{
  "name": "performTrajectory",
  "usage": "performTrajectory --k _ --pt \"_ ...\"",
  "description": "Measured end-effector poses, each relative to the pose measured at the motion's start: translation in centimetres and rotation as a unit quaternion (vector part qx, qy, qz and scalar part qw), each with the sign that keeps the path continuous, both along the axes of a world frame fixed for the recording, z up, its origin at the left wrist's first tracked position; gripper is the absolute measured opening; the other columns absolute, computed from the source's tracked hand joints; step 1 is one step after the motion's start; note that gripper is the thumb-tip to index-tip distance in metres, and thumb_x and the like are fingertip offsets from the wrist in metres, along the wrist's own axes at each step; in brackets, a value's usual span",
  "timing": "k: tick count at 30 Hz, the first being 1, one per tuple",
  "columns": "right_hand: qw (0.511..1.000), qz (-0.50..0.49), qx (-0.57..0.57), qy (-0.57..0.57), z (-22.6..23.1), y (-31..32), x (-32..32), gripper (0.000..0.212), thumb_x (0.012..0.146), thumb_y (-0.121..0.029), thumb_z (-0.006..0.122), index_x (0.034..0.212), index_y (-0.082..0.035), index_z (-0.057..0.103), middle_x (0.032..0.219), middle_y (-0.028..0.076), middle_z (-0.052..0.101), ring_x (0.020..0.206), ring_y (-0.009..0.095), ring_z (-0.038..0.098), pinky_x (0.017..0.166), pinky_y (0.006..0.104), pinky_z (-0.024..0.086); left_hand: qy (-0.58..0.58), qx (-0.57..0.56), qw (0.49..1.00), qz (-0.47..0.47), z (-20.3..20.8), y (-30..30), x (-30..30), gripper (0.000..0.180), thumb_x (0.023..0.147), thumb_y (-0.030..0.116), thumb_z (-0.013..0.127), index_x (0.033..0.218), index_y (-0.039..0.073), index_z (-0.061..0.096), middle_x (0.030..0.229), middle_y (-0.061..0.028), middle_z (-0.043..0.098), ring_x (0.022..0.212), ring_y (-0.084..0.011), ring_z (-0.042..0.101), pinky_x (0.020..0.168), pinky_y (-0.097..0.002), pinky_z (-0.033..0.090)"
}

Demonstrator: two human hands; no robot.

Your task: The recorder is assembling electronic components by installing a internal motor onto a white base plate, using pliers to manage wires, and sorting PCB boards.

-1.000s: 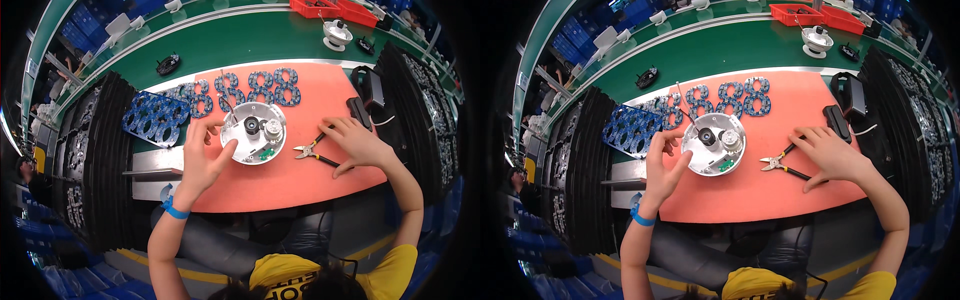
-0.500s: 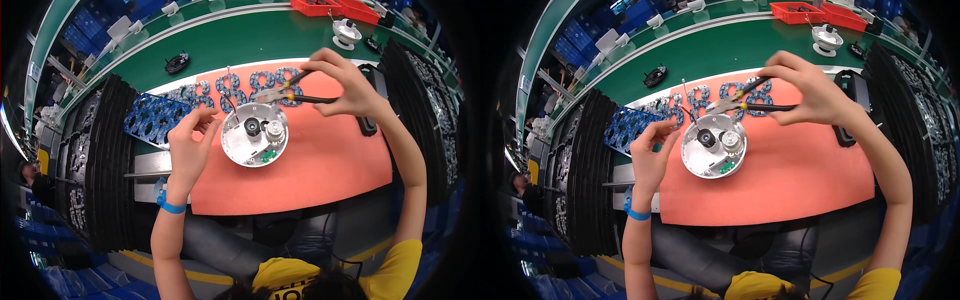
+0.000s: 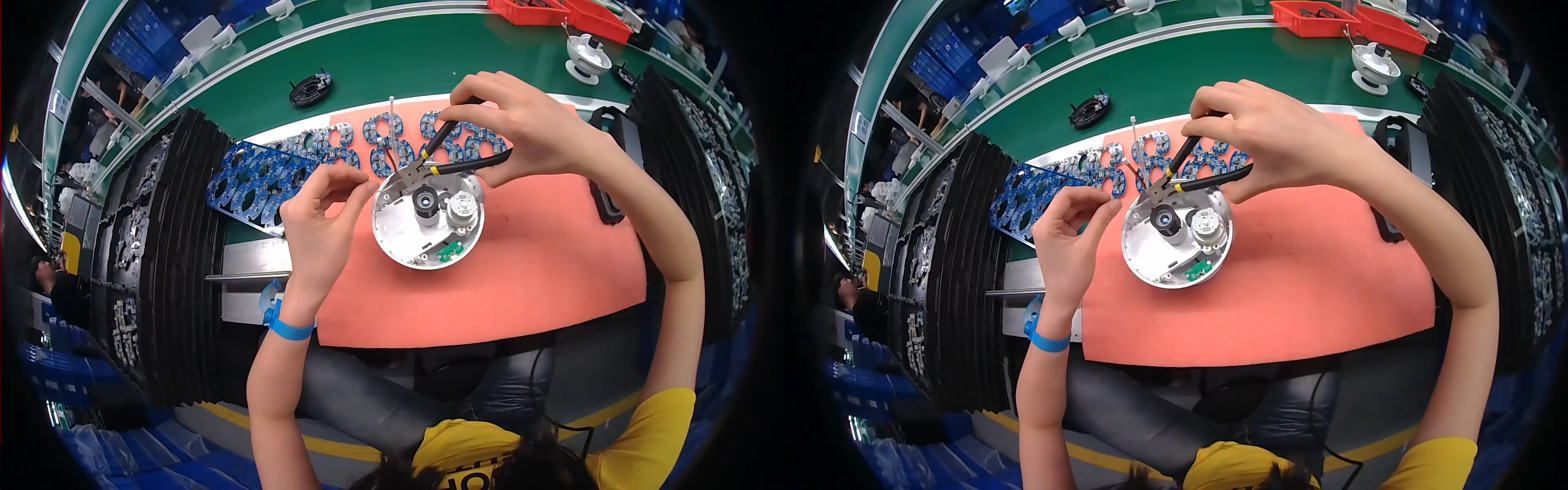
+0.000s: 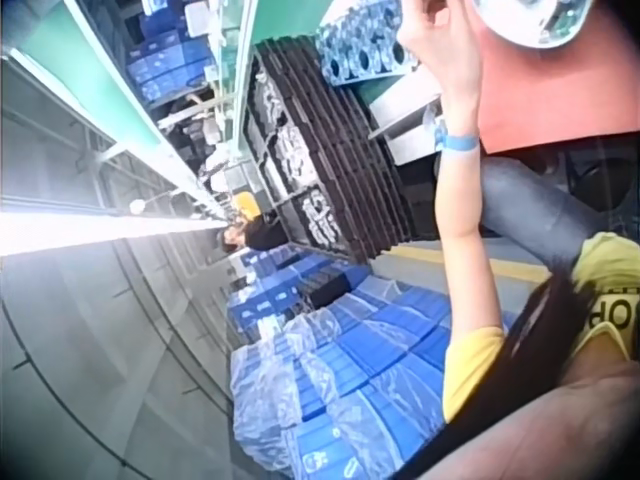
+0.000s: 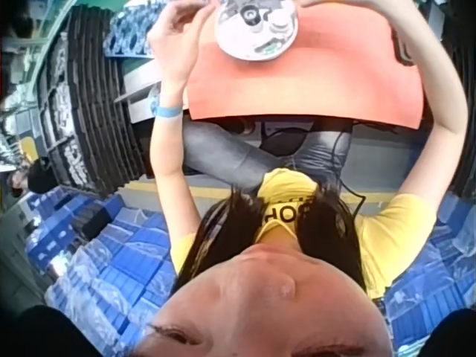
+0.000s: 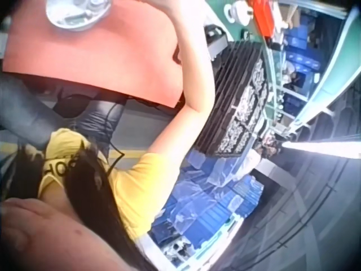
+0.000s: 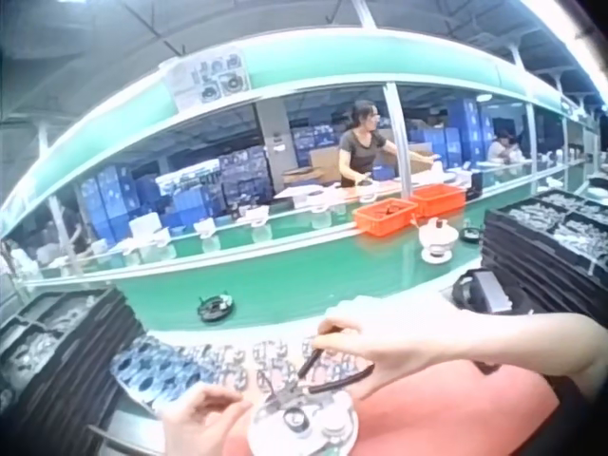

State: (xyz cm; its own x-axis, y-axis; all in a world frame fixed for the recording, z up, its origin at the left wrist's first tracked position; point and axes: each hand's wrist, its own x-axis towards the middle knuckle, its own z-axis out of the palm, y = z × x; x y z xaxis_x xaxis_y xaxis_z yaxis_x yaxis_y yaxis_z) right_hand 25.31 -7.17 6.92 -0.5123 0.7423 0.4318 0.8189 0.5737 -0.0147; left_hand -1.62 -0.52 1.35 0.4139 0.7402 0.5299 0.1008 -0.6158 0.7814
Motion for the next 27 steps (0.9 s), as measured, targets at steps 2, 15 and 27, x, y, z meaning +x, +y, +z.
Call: performTrajectory --k 2,15,27 --pt "1.0 -0.001 -0.009 0.0 0.3 0.1 -0.1 0.065 0.054 -0.018 0.081 0.114 -0.005 0.06 0.106 0.009 0.055 0.097 0.028 0.055 0.083 0.0378 0.047 0.0 -0.016 1.0 -0.004 0.1 -0.2 0.1 0.009 0.081 0.0 0.07 0.086 -0.003 0.063 0.08 -0.0059 0.068 0.074 -0.0107 0.065 0.071 -0.0247 0.053" --pt "0.999 0.01 -0.012 -0.033 0.5 0.6 -0.5 0.06 0.052 -0.015 0.083 0.108 -0.005 0.063 0.094 0.007 0.056 0.086 0.026 0.056 0.073 0.0364 0.047 0.001 -0.015 1.0 -0.007 0.2 -0.3 0.0 0.007 0.081 -0.001 0.07 0.085 -0.003 0.063 0.079 -0.0053 0.068 0.073 -0.0104 0.066 0.07 -0.0242 0.053" --pt "0.985 -0.067 -0.099 0.128 -1.5 -8.4 6.7 0.057 0.054 -0.03 0.073 0.102 0.0 0.061 0.094 0.012 0.057 0.087 0.029 0.059 0.078 0.0369 0.048 0.213 -0.095 0.972 -0.037 1.6 1.1 -5.3 0.009 0.081 0.0 0.068 0.087 -0.002 0.062 0.077 -0.0064 0.066 0.071 -0.0099 0.063 0.066 -0.0232 0.051"
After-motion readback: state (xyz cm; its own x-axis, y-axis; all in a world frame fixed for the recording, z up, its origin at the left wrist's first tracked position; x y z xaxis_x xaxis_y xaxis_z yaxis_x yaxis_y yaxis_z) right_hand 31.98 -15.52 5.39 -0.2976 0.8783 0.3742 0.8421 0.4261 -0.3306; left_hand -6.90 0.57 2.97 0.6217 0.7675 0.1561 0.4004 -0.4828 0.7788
